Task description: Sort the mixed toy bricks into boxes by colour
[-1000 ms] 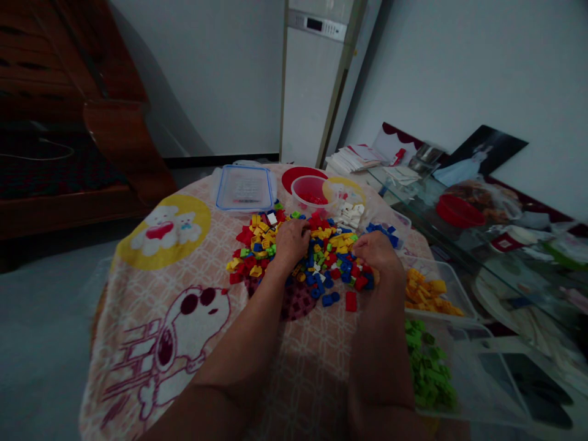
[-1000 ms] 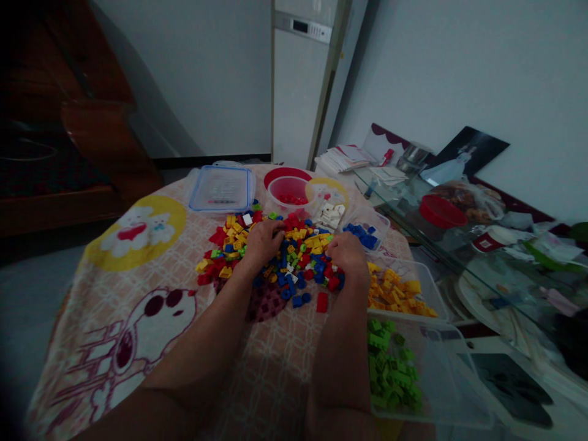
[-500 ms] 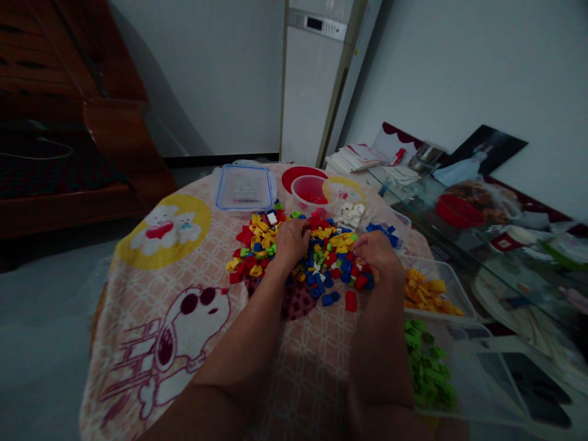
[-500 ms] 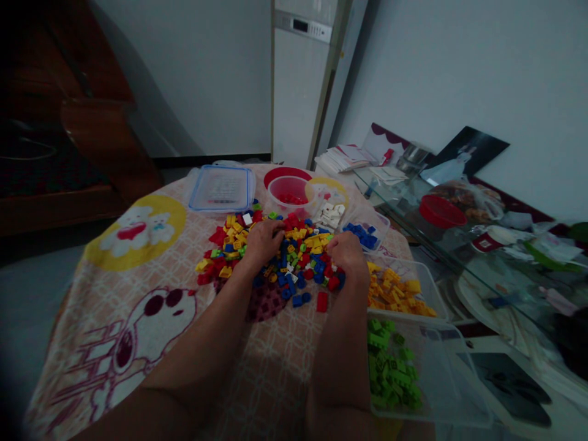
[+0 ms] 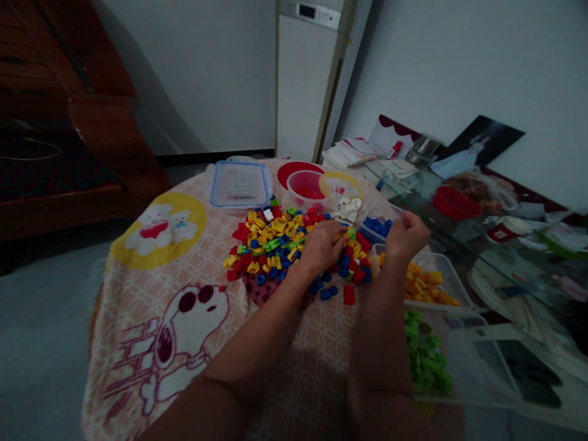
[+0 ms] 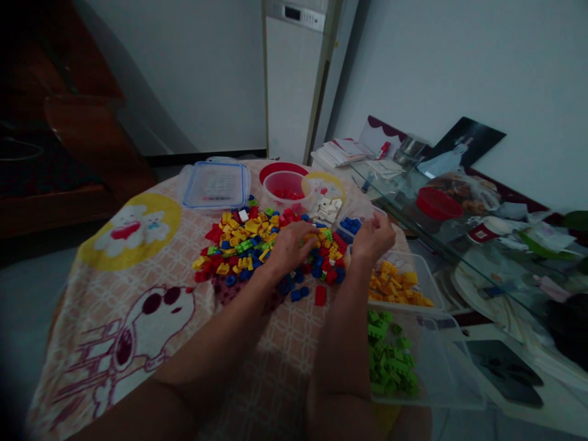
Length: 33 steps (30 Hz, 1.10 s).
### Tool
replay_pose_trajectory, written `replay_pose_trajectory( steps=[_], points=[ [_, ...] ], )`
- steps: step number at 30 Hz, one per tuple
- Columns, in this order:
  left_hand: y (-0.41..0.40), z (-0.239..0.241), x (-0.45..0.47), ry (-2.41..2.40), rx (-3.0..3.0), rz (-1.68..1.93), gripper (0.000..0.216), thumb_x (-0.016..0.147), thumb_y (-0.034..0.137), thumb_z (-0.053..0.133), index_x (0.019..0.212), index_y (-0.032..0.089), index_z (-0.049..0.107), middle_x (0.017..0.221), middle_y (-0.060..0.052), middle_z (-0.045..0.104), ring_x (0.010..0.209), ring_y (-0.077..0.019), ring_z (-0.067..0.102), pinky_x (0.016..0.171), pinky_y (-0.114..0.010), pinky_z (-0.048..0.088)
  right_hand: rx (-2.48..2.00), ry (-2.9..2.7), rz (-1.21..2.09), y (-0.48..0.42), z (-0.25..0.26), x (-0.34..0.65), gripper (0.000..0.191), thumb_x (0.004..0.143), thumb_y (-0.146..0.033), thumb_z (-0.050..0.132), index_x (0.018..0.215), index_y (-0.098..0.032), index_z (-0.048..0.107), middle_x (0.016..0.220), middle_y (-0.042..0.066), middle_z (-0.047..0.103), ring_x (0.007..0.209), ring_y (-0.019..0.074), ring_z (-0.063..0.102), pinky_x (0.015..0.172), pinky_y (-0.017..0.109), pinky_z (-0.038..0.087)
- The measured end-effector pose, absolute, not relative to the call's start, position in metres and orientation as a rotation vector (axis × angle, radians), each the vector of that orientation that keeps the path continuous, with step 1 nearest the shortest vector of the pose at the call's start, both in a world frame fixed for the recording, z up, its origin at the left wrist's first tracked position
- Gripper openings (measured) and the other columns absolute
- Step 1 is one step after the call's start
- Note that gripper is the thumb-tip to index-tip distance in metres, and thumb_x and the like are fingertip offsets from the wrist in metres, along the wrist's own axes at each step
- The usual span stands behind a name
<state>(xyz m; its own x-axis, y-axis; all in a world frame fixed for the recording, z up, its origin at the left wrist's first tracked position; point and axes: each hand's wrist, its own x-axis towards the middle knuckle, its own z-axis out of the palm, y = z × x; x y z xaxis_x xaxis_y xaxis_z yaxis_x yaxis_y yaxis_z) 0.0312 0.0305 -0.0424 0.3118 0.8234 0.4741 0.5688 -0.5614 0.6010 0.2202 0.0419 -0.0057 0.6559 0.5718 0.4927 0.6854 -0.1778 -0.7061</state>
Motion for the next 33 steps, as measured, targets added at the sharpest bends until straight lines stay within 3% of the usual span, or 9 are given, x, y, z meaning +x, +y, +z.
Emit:
replay_pose_trajectory(
  steps=[5,14,20,27,33],
  points=[
    [0.003,-0.051,0.080,0.746,2.543,0.784,0.018,0.088,0.017,0.059,0.102,0.017,0.071,0.105,-0.009,0.075,0.103,-0.0226,0.068,0.096,-0.035,0.051,-1.626,-0.912,-0.152,0.045,-0.007,0.231,0.043,0.078,-0.020,0.049,0.112,-0.010,0.074,0.095,0.015,0.075,0.085,0.0268,0.072,0.083,0.043,0.058],
    [-0.013,-0.070,0.095,0.917,2.496,0.754,0.024,0.089,0.024,0.063,0.112,0.017,0.059,0.110,-0.009,0.072,0.105,-0.0242,0.064,0.095,-0.036,0.045,-1.549,-0.921,-0.047,0.050,-0.012,0.232,0.045,0.079,-0.024,0.048,0.114,-0.010,0.073,0.095,0.014,0.073,0.084,0.0264,0.072,0.076,0.042,0.061],
    [-0.012,-0.082,0.101,1.038,2.520,0.676,0.017,0.090,0.026,0.061,0.104,0.017,0.063,0.097,-0.009,0.071,0.099,-0.0245,0.062,0.089,-0.037,0.043,-1.550,-0.947,0.018,0.050,-0.011,0.226,0.046,0.078,-0.025,0.049,0.115,-0.010,0.074,0.093,0.013,0.075,0.079,0.0262,0.073,0.073,0.041,0.061],
    [-0.005,-0.079,0.099,1.109,2.602,0.616,0.015,0.090,0.028,0.062,0.094,0.018,0.073,0.097,-0.009,0.070,0.101,-0.0257,0.059,0.092,-0.041,0.041,-1.557,-0.934,0.046,0.048,-0.007,0.216,0.040,0.077,-0.025,0.050,0.104,-0.010,0.076,0.082,0.011,0.074,0.072,0.0241,0.074,0.070,0.037,0.062],
    [-0.001,-0.073,0.097,1.194,2.594,0.640,0.018,0.093,0.021,0.055,0.099,0.020,0.072,0.093,-0.008,0.070,0.099,-0.0251,0.058,0.094,-0.043,0.040,-1.502,-0.923,0.109,0.046,-0.004,0.211,0.036,0.077,-0.026,0.049,0.098,-0.011,0.075,0.081,0.011,0.074,0.065,0.0220,0.072,0.060,0.034,0.061]
  ],
)
